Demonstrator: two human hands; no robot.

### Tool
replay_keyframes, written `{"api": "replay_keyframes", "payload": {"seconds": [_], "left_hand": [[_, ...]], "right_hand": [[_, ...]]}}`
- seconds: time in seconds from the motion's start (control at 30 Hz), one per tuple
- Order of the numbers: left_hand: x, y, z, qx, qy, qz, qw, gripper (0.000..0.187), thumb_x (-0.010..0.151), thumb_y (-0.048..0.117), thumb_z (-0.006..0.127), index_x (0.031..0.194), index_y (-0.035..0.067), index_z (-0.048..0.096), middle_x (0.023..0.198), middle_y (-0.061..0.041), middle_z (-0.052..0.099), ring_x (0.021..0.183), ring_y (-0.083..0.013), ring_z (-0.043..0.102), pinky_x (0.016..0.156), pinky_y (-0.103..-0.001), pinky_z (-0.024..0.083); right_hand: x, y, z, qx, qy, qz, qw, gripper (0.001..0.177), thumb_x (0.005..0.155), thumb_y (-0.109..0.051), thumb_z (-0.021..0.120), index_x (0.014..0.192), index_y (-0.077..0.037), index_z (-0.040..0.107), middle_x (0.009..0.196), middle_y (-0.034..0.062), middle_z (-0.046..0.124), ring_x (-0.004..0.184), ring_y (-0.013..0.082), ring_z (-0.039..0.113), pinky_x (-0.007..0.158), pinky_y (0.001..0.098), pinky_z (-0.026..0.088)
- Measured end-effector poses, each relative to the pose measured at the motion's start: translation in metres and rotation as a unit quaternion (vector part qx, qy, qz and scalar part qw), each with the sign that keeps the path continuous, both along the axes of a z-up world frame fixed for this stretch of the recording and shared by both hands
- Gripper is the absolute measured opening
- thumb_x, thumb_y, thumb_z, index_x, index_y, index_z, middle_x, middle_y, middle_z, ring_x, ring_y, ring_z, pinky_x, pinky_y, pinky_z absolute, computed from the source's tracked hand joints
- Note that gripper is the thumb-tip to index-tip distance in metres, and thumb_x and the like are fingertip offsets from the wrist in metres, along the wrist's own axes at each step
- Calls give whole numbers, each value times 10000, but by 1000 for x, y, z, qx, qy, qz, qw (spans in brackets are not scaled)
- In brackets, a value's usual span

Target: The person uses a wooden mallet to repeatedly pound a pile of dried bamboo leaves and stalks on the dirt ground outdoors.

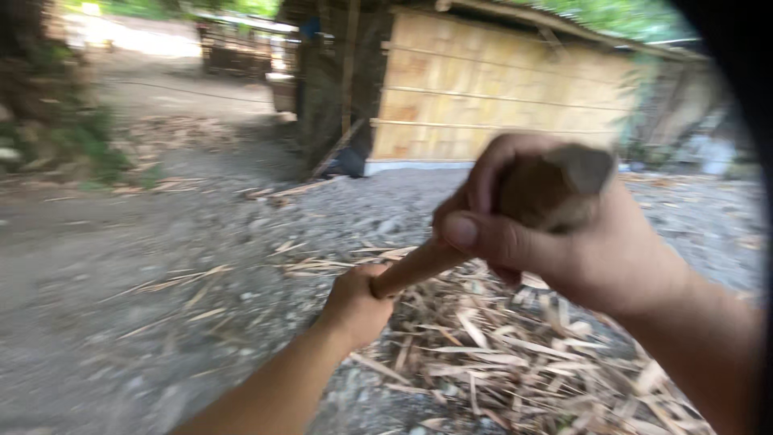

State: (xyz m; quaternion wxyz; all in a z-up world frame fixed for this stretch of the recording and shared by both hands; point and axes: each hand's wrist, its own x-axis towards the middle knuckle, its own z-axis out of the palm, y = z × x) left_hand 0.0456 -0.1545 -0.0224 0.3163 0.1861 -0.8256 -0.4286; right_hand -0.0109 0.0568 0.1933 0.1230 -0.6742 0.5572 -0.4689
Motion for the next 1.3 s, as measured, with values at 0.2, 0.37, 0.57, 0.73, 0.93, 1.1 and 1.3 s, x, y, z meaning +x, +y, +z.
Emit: {"api": "replay_keyframes", "payload": {"seconds": [0.2,0.37,0.57,0.73,0.93,1.1,1.3], "left_hand": [[74,-36,-33,30,-214,116,969,159,851,102,609,949,123,733,876,-124,753,862,-288,731,766,-425,559],[46,19,-53,116,-236,-6,965,185,884,160,604,1013,130,734,955,-95,761,920,-247,732,828,-411,566],[-31,111,-27,144,-227,-220,938,270,901,231,612,1103,125,755,1077,-70,770,1005,-207,725,904,-394,574],[-77,148,-9,160,-68,-352,920,344,909,239,634,1234,132,665,1216,-58,683,1114,-195,649,964,-386,520],[-90,145,-1,178,-24,-386,905,376,874,210,673,1241,129,664,1228,-52,689,1121,-186,653,967,-375,521],[-74,113,12,188,4,-283,941,408,845,186,706,1246,127,663,1238,-48,695,1128,-178,657,970,-365,522],[-24,45,30,114,-18,-69,991,169,849,190,715,976,82,739,816,-100,767,762,-245,747,724,-431,594]], "right_hand": [[9,-38,-58,56,-87,114,988,149,909,-174,776,872,-80,666,944,133,783,633,141,738,489,272,657],[14,-23,-42,88,-34,62,994,123,887,-165,771,865,-79,687,892,105,771,619,150,721,496,286,619],[32,9,3,213,133,-121,960,209,869,-274,824,815,-101,719,805,55,781,651,133,758,514,293,632],[41,-11,2,310,220,-149,913,215,853,-355,781,901,-159,709,807,4,781,710,107,783,636,261,668],[51,-14,15,297,224,-189,909,226,821,-359,790,892,-162,702,765,-9,770,664,110,760,595,296,654],[45,-9,35,176,217,-112,954,250,818,-294,851,814,-122,670,720,30,749,617,130,695,510,293,602],[18,-7,43,-7,147,28,989,147,897,-114,761,888,-96,615,809,58,753,747,139,784,632,276,642]]}}
